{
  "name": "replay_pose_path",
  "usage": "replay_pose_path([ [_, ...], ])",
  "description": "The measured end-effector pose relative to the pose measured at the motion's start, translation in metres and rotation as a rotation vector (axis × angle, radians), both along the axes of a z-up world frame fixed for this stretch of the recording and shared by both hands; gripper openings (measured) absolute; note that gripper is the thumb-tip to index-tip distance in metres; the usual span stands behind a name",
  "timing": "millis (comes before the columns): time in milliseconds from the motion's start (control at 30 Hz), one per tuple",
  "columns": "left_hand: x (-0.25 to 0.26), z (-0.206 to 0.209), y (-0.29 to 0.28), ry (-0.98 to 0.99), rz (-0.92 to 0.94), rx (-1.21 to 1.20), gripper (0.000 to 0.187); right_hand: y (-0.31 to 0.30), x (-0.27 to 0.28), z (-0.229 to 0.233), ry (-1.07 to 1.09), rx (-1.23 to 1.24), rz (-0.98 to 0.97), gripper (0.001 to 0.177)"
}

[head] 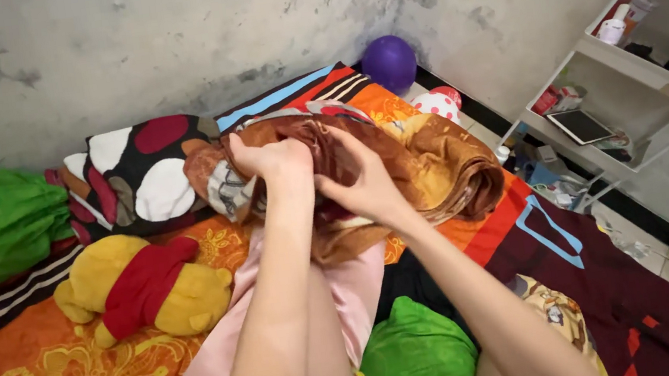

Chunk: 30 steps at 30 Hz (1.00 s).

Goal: Folding blankets, pillowcases, and clothing on a bed.

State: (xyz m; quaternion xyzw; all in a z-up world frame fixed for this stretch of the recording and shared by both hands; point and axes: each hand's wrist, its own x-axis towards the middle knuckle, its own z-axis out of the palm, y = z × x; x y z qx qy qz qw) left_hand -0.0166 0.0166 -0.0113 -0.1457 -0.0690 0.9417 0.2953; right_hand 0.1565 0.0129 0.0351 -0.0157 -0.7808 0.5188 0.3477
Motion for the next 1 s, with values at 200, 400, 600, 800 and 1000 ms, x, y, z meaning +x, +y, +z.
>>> replay_pose_path([
  [200, -0.02, -0.047, -0.004, 0.206, -0.019, -0.031, 0.046, 0.032, -0.036, -0.032, 0.168, -0.176, -0.282, 0.028],
  [400, 0.005, 0.035, -0.104, 1.953, 0.681, -1.314, 0.078, 0.06, -0.025, 0.027, -0.107, 0.106, 0.097, 0.04],
  [600, -0.005, 0.065, -0.058, 2.163, -0.227, -1.257, 0.037, 0.083, -0.01, 0.036, -0.001, -0.003, -0.048, 0.035],
  [800, -0.022, 0.062, -0.029, 1.602, 0.405, -1.008, 0.028, 0.019, -0.018, 0.012, 0.129, 0.465, -0.64, 0.051],
  [1000, -0.118, 0.048, -0.087, 0.923, 0.535, -1.036, 0.043, 0.099, 0.008, -0.17, -0.442, 0.67, -0.815, 0.043],
])
